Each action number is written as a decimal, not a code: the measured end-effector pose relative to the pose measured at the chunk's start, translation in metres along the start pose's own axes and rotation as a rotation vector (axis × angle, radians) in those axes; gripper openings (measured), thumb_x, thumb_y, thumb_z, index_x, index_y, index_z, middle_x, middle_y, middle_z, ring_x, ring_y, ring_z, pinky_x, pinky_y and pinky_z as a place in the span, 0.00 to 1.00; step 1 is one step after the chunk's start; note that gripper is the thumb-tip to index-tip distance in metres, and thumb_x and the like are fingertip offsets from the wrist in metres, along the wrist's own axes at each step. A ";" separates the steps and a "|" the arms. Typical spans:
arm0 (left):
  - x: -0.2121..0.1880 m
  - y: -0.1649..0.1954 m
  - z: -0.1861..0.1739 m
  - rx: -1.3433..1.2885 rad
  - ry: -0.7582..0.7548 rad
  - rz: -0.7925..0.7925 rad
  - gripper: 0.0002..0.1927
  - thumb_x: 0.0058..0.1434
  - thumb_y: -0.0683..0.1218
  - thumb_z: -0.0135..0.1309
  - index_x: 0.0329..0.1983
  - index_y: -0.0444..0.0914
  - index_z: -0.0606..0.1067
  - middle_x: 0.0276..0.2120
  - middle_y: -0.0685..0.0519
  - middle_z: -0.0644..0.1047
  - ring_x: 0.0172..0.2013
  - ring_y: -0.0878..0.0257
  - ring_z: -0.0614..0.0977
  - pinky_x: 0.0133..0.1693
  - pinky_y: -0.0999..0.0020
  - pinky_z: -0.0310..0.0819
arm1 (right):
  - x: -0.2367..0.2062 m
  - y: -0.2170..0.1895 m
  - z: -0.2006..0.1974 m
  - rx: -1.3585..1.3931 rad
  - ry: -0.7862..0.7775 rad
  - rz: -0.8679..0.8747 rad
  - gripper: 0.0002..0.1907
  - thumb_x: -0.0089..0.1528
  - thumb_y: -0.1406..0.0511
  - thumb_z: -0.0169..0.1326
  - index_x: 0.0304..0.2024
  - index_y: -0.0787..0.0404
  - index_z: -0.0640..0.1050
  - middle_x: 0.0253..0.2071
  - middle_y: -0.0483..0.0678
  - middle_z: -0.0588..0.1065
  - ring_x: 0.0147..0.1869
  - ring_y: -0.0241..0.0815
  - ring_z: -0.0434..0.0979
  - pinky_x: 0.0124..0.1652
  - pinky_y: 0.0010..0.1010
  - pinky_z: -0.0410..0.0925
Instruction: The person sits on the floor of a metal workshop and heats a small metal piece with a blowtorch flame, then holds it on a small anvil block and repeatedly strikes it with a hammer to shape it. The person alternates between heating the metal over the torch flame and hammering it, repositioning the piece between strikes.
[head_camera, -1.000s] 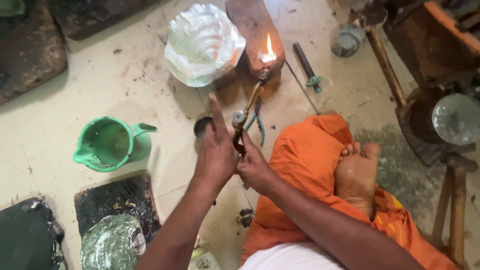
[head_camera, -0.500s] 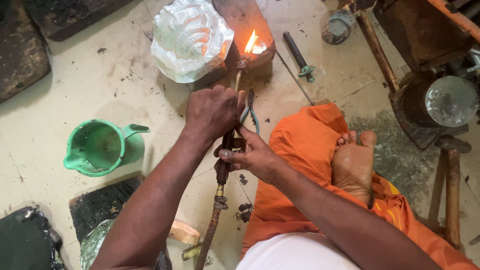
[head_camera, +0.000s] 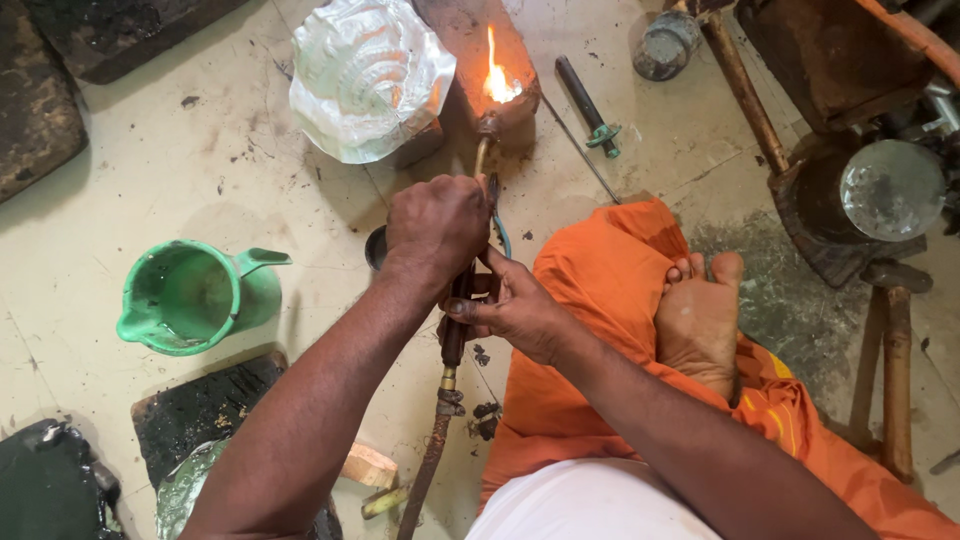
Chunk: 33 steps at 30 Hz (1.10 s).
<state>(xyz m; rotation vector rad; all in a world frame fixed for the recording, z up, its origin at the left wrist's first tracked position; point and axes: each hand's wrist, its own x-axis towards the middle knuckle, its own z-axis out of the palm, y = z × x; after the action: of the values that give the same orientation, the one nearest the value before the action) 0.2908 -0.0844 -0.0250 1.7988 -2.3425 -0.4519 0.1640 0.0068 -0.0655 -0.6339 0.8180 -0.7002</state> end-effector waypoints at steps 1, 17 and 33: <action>0.000 0.001 0.000 -0.006 -0.023 -0.015 0.25 0.72 0.54 0.43 0.25 0.37 0.80 0.24 0.42 0.80 0.27 0.44 0.85 0.31 0.48 0.79 | 0.000 0.001 -0.001 0.003 0.001 0.005 0.37 0.59 0.69 0.63 0.67 0.62 0.61 0.45 0.48 0.76 0.46 0.43 0.83 0.45 0.39 0.80; -0.006 0.007 0.013 -0.009 -0.054 -0.153 0.20 0.69 0.52 0.44 0.29 0.37 0.80 0.26 0.42 0.82 0.28 0.46 0.86 0.32 0.50 0.80 | -0.003 0.009 -0.006 -0.027 0.009 0.025 0.37 0.59 0.70 0.62 0.67 0.60 0.61 0.43 0.50 0.78 0.43 0.44 0.84 0.42 0.38 0.80; -0.014 0.015 0.016 -0.070 0.070 -0.249 0.25 0.71 0.54 0.42 0.26 0.37 0.82 0.25 0.40 0.81 0.29 0.42 0.85 0.36 0.47 0.80 | -0.004 0.009 -0.002 -0.032 -0.002 0.016 0.40 0.58 0.73 0.60 0.69 0.58 0.57 0.46 0.53 0.76 0.45 0.47 0.84 0.45 0.42 0.80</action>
<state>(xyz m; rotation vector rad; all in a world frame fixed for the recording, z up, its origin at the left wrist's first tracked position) 0.2766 -0.0648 -0.0340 2.0467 -2.0392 -0.4868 0.1626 0.0149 -0.0715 -0.6565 0.8328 -0.6734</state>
